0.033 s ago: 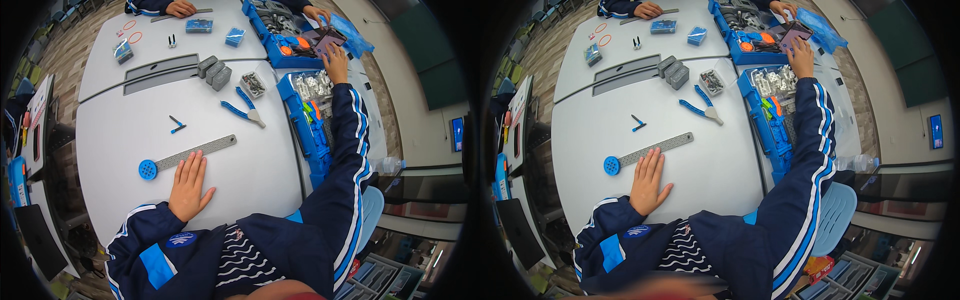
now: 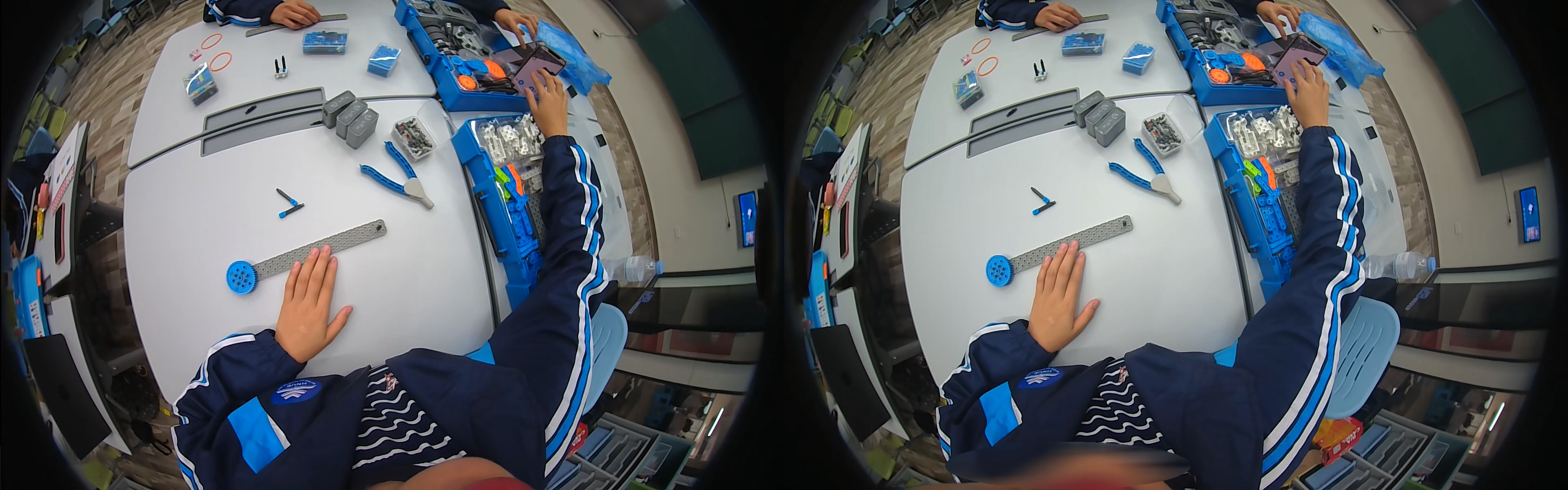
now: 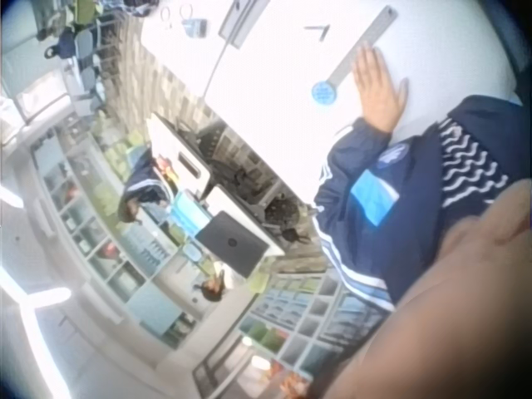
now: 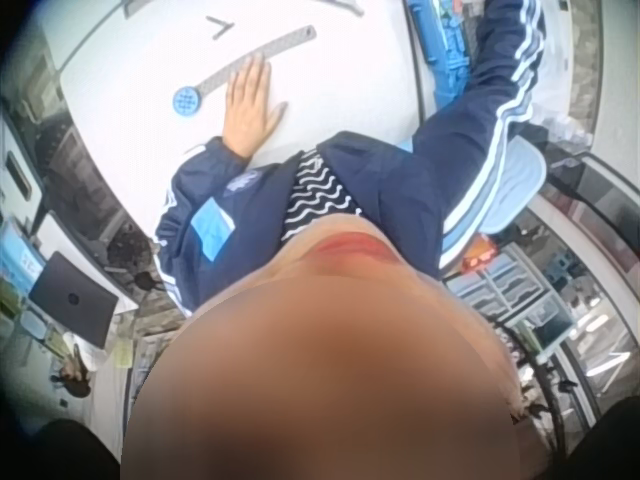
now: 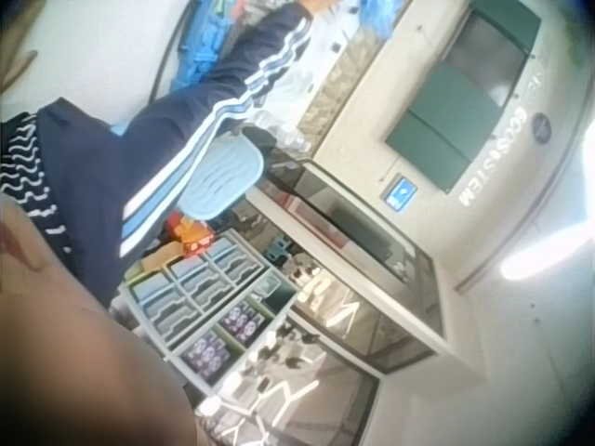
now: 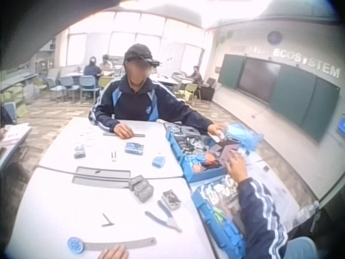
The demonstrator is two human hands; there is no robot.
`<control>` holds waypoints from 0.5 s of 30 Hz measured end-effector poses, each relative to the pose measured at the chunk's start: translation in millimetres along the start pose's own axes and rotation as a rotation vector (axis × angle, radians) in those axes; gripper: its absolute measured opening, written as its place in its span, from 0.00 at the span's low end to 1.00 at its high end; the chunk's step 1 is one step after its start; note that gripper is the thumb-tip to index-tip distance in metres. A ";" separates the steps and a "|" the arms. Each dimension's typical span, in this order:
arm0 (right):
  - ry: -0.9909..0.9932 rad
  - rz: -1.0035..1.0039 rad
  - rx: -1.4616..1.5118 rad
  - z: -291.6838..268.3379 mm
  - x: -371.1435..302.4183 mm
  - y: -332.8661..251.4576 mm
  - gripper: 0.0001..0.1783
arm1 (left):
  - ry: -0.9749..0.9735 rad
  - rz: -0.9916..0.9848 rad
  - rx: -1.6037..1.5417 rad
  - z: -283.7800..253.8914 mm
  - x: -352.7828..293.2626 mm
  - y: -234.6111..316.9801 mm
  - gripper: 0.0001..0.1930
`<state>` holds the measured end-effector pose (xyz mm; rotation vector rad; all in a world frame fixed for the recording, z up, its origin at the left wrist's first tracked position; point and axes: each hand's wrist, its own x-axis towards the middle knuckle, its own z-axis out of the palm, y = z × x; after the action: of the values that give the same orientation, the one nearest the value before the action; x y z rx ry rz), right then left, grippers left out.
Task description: The person assembles a mechanical linkage using perforated metal strips, a blue gear, and small fasteners. They use pliers to cut the strips to length and insert fasteners into the holes, then consult a phone for guidance. The assembly remains on the table at the end.
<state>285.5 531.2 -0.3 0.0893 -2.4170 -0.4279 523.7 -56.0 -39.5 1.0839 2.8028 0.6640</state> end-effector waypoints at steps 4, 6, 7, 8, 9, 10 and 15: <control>0.048 0.032 0.013 0.9 1.9 2.8 0.24 | 0.004 0.002 -0.003 0.8 0.6 -1.1 0.40; 0.061 0.068 -0.010 1.3 1.6 3.5 0.25 | 0.004 0.003 -0.001 0.8 0.6 -0.9 0.40; 0.064 0.080 -0.039 1.5 1.3 3.4 0.25 | 0.004 0.003 0.000 0.7 0.6 -0.8 0.40; 0.026 0.117 -0.077 1.7 1.1 3.2 0.25 | 0.004 0.002 0.001 0.6 0.7 -0.7 0.40; 0.051 0.096 -0.077 1.6 0.8 3.0 0.25 | 0.004 0.001 0.002 0.5 0.6 -0.6 0.40; 0.035 0.099 -0.086 1.3 0.5 2.8 0.25 | 0.003 0.000 0.003 0.5 0.6 -0.7 0.40; -0.007 0.079 -0.071 -0.6 -0.1 1.6 0.25 | 0.010 0.005 0.001 1.0 0.6 -0.9 0.40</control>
<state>286.1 532.6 0.6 -0.0394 -2.4006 -0.4779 523.0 -55.8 -40.7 1.0911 2.8099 0.6713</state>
